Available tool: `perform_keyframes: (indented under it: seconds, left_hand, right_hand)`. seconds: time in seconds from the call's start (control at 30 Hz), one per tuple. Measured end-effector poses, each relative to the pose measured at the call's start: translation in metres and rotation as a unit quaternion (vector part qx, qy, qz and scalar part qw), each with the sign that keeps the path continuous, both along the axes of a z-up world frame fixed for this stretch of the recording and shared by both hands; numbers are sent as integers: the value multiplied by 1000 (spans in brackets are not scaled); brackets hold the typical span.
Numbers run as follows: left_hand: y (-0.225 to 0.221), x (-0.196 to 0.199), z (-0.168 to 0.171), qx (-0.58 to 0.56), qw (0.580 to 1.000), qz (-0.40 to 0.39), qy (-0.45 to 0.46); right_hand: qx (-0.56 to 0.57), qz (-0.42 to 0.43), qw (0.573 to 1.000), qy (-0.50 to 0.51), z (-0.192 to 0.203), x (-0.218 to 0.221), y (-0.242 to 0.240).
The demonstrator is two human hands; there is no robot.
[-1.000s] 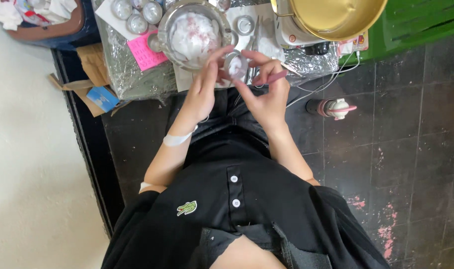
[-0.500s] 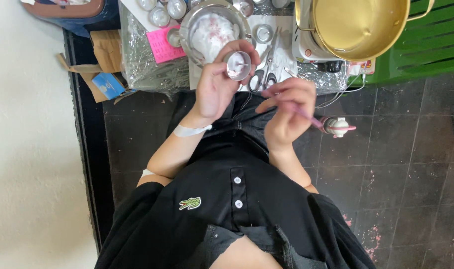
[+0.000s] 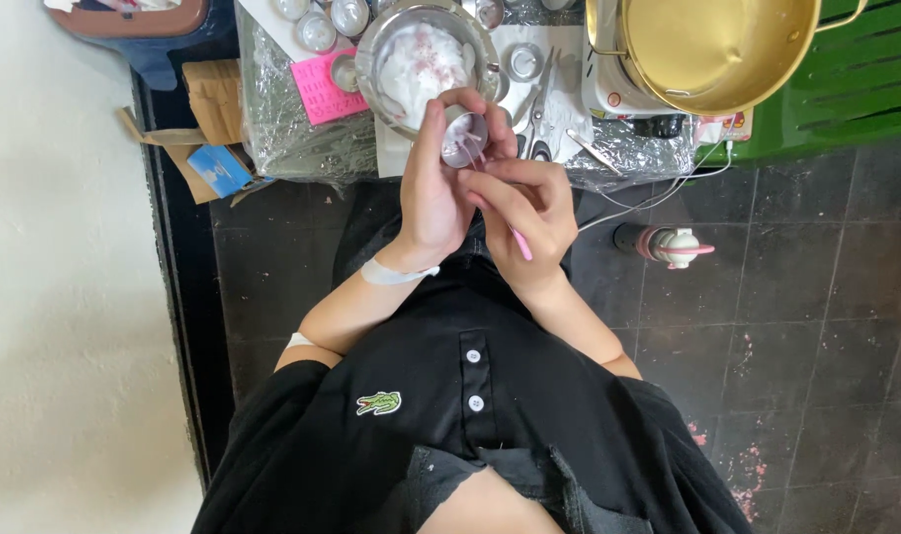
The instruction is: Placing small pink decorative items into metal candle molds using a pick tool.
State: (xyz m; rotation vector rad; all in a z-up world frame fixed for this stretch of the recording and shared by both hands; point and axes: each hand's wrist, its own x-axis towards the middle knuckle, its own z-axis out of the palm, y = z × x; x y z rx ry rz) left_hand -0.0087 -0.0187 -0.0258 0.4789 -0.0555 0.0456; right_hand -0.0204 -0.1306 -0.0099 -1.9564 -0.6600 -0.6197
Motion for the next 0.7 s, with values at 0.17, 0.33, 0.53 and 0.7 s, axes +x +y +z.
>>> perform_keyframes:
  seconds: [0.17,0.33,0.53,0.7]
  left_hand:
    - [-7,-4,7,-16,1000,14,0]
    - [-7,-5,5,-21,1000,8,12]
    - [-10,-9,9,-12,1000,-8,18]
    - [-11,-9,9,-6,999,-9,30]
  right_hand:
    - [44,-41,997,-41,-20,2,7]
    - [122,-56,991,-25,-32,7,8]
    - [243,-10,970,17,-59,8,11]
    - [352,35,933,70,-69,9,17]
